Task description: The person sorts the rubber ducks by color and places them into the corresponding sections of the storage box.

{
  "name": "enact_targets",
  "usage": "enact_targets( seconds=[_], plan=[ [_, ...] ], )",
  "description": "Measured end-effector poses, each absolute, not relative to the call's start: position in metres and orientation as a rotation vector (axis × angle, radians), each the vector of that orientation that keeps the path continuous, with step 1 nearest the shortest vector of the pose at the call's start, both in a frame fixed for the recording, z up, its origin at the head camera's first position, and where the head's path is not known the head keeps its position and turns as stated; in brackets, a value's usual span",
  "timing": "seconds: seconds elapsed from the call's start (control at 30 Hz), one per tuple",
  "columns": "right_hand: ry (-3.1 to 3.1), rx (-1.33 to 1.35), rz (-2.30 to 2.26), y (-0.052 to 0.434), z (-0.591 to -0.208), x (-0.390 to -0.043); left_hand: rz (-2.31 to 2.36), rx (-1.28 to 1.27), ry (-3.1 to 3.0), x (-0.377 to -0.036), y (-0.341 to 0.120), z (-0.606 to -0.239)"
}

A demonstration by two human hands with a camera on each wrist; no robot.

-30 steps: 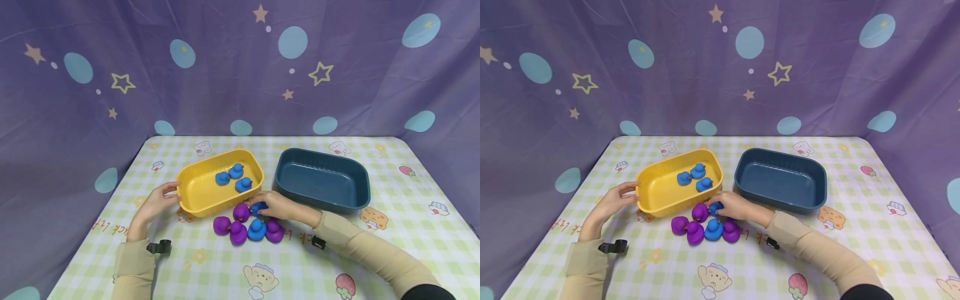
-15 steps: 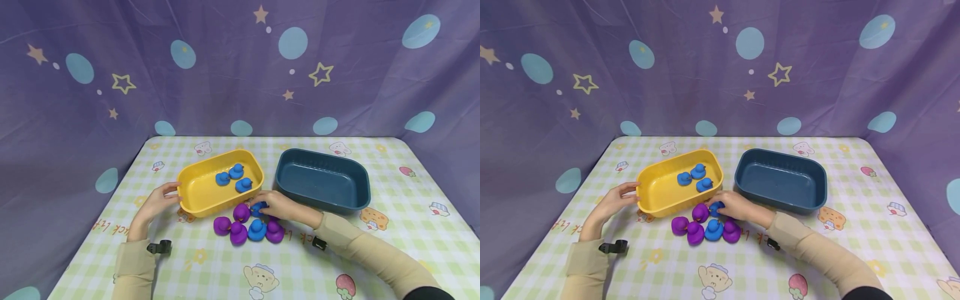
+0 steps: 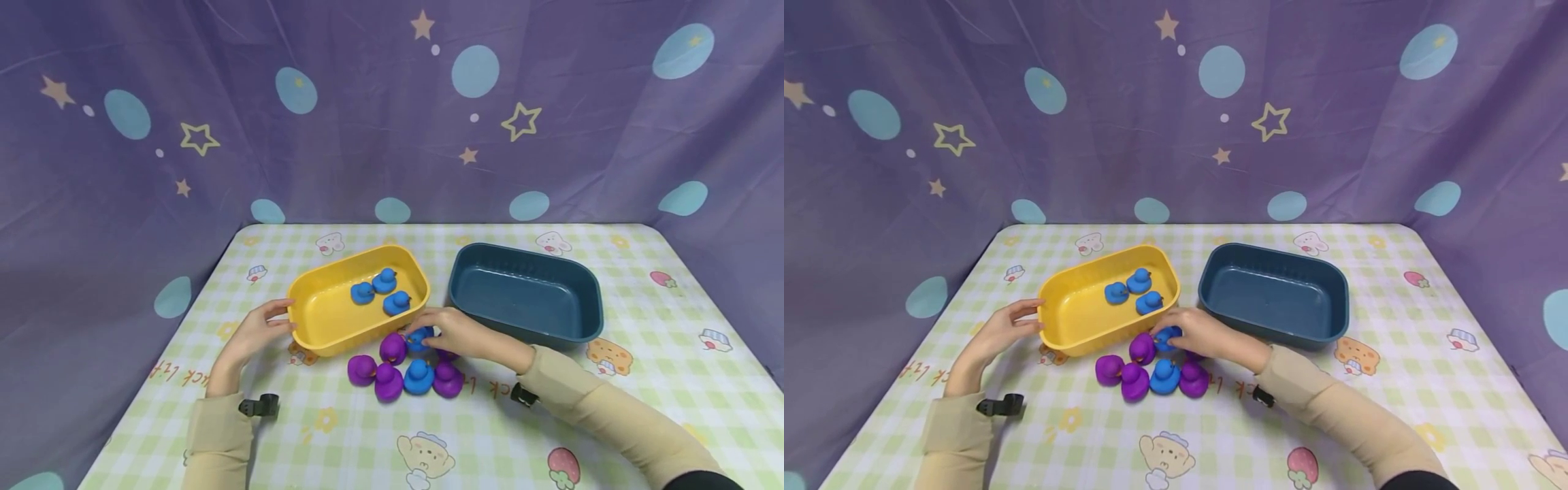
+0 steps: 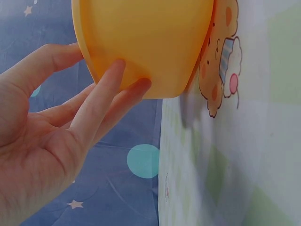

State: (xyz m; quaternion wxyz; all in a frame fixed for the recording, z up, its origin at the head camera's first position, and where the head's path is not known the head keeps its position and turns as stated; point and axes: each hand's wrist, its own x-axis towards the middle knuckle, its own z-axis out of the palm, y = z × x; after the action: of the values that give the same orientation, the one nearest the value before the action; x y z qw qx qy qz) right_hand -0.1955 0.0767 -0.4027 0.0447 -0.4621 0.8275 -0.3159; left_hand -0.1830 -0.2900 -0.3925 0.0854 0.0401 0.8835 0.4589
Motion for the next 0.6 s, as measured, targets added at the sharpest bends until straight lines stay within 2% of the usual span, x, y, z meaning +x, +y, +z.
enact_targets(
  seconds=[0.6],
  plan=[
    [2.538, -1.481, -1.041, 0.078, -0.383, -0.19, 1.371, 0.117, 2.631, -0.183, -0.289, -0.392]
  ],
)
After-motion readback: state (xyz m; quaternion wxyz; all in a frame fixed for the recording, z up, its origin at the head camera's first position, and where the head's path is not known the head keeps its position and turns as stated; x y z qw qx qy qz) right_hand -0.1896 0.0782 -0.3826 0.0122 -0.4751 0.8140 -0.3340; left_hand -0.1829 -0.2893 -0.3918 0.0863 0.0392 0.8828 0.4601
